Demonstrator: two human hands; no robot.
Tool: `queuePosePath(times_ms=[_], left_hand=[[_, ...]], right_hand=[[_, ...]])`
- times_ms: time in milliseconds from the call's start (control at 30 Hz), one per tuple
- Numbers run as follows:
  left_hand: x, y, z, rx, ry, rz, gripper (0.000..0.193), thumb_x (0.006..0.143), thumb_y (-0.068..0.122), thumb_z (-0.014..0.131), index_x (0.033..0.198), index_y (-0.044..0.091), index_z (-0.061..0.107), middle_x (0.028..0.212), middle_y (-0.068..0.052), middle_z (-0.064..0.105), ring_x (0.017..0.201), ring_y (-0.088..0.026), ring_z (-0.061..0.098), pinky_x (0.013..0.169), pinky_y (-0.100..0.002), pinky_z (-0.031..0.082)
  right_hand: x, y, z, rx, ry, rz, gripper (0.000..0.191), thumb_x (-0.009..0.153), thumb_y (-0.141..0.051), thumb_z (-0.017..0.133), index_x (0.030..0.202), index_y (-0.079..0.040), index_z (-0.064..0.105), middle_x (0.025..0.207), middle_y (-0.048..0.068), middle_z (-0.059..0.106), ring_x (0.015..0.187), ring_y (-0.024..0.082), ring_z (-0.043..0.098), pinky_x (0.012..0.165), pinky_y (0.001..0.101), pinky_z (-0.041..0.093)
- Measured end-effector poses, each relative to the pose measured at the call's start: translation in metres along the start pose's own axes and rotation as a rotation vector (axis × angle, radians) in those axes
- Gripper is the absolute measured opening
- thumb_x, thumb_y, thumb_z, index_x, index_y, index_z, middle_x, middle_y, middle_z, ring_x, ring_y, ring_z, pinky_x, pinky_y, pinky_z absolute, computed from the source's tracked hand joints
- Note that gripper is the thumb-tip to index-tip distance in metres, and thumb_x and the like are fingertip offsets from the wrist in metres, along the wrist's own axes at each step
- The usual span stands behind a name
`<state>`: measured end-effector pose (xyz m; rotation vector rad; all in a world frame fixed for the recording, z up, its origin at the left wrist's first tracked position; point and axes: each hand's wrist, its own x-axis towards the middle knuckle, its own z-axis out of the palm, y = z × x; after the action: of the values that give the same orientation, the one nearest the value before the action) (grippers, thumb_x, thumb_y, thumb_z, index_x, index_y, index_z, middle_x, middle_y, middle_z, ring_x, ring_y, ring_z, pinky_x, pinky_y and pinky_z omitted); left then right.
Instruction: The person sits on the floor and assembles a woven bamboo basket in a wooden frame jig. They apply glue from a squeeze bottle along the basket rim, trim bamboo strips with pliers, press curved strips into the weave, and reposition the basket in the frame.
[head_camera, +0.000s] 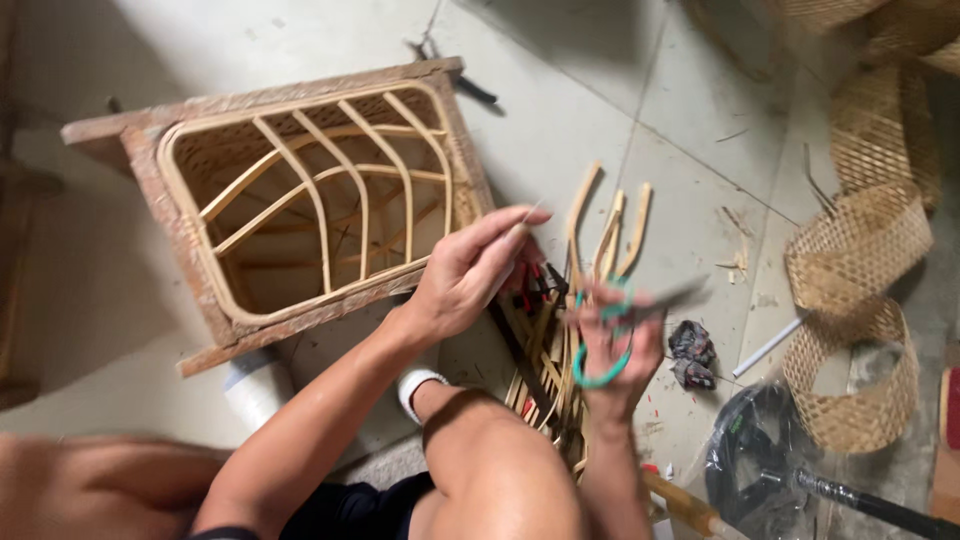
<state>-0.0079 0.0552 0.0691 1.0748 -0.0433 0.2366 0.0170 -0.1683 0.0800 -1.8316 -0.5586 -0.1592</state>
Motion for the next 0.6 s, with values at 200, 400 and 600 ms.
queuePosePath(times_ms=[200,400,600], left_hand=[[-0.009,0.009,0.008,-0.027,-0.059,-0.047,0.03,0.112,0.015,0.049,0.133,0.001,0.065,0.093,0.0,0.07,0.072,-0.005,0.059,0.063,-0.021,0.051],[-0.004,0.009,0.008,-0.105,0.034,-0.086,0.033,0.11,0.018,0.05,0.134,0.001,0.064,0.088,-0.001,0.068,0.067,-0.005,0.058,0.058,-0.021,0.05],[0.001,0.011,0.013,-0.078,0.008,-0.102,0.035,0.11,0.021,0.049,0.135,0.001,0.065,0.091,-0.003,0.071,0.066,-0.005,0.056,0.057,-0.021,0.048]], right_hand=[[0.088,-0.059,0.043,0.353,-0.251,0.103,0.034,0.094,-0.002,0.077,0.114,-0.004,0.05,0.117,0.018,0.072,0.076,0.01,0.067,0.066,0.024,0.058],[0.097,-0.056,0.057,-0.085,-0.189,-0.262,0.026,0.096,-0.003,0.075,0.109,-0.003,0.052,0.102,0.015,0.078,0.08,0.015,0.072,0.067,0.0267,0.061],[0.144,-0.051,0.033,-0.407,0.183,-0.717,0.028,0.097,-0.001,0.08,0.107,-0.002,0.054,0.082,0.01,0.072,0.063,0.012,0.063,0.054,0.0236,0.046]])
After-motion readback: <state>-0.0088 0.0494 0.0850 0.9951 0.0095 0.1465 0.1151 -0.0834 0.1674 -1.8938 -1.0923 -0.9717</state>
